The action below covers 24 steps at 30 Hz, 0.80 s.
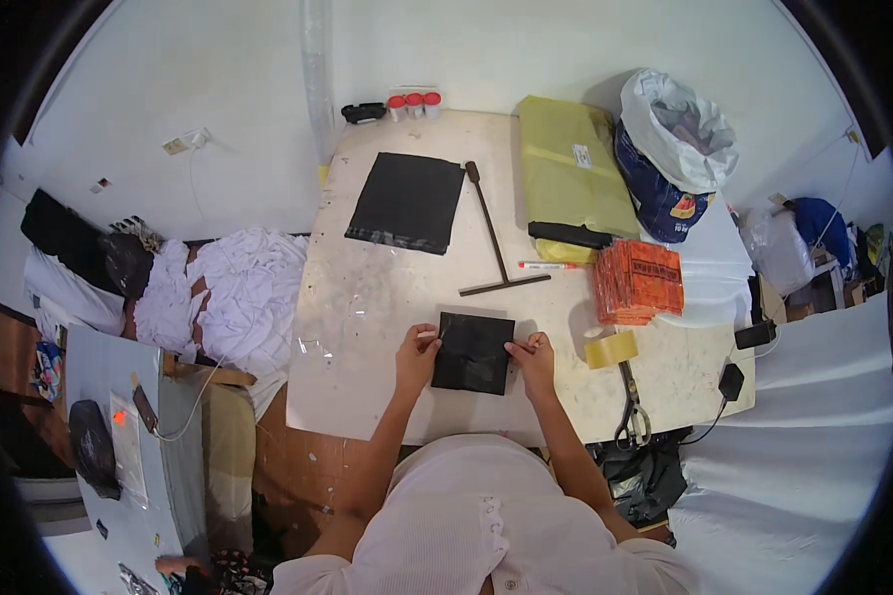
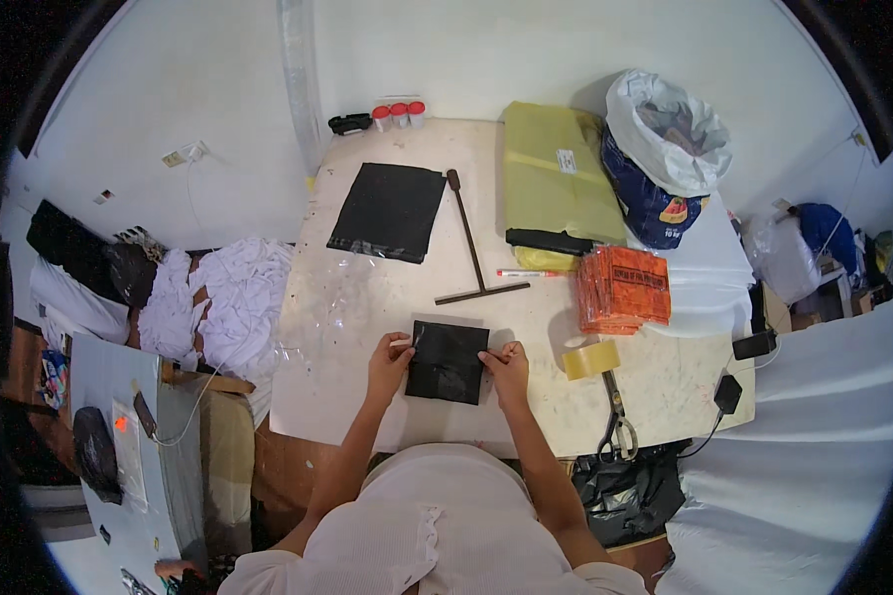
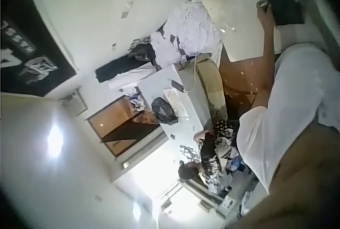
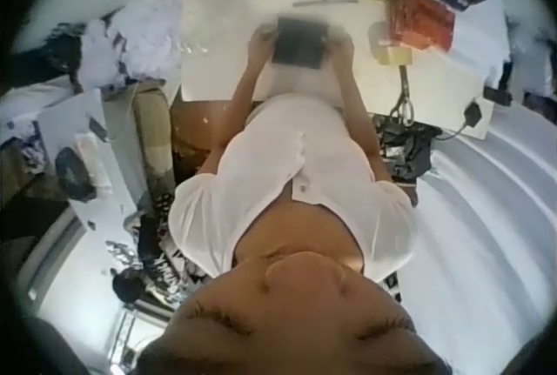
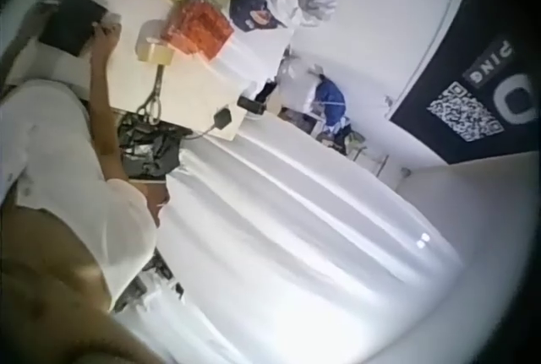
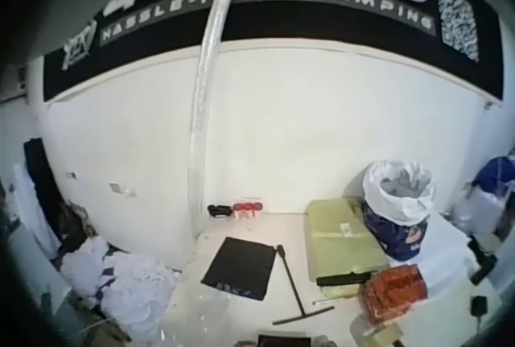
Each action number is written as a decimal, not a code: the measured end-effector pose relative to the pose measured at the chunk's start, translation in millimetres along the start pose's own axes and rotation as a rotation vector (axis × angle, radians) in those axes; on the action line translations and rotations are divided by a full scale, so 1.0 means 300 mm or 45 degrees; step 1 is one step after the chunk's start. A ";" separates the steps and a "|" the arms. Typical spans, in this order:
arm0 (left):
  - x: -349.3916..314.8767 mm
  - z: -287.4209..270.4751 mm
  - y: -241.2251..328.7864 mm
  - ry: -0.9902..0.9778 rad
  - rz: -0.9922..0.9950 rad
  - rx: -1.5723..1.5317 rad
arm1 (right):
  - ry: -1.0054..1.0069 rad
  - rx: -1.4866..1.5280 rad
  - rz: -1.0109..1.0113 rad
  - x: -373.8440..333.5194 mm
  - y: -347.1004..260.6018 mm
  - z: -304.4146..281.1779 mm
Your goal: Folding and marking small black plastic packaging envelopes using a marker and tape.
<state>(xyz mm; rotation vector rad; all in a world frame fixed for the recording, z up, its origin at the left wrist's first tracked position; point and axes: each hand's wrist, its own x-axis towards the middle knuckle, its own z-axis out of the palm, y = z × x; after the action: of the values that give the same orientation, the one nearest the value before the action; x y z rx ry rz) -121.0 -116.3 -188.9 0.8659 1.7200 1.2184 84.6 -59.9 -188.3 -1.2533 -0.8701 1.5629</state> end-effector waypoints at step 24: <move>-0.114 0.145 0.037 0.038 1.074 1.231 | 0.324 -1.137 -1.068 0.161 -0.084 0.144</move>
<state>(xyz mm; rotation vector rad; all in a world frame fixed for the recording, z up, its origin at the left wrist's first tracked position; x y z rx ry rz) -66.7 -126.7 -178.1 2.3186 2.0328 0.7931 45.5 -5.3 -170.7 -1.3394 -1.7222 0.3103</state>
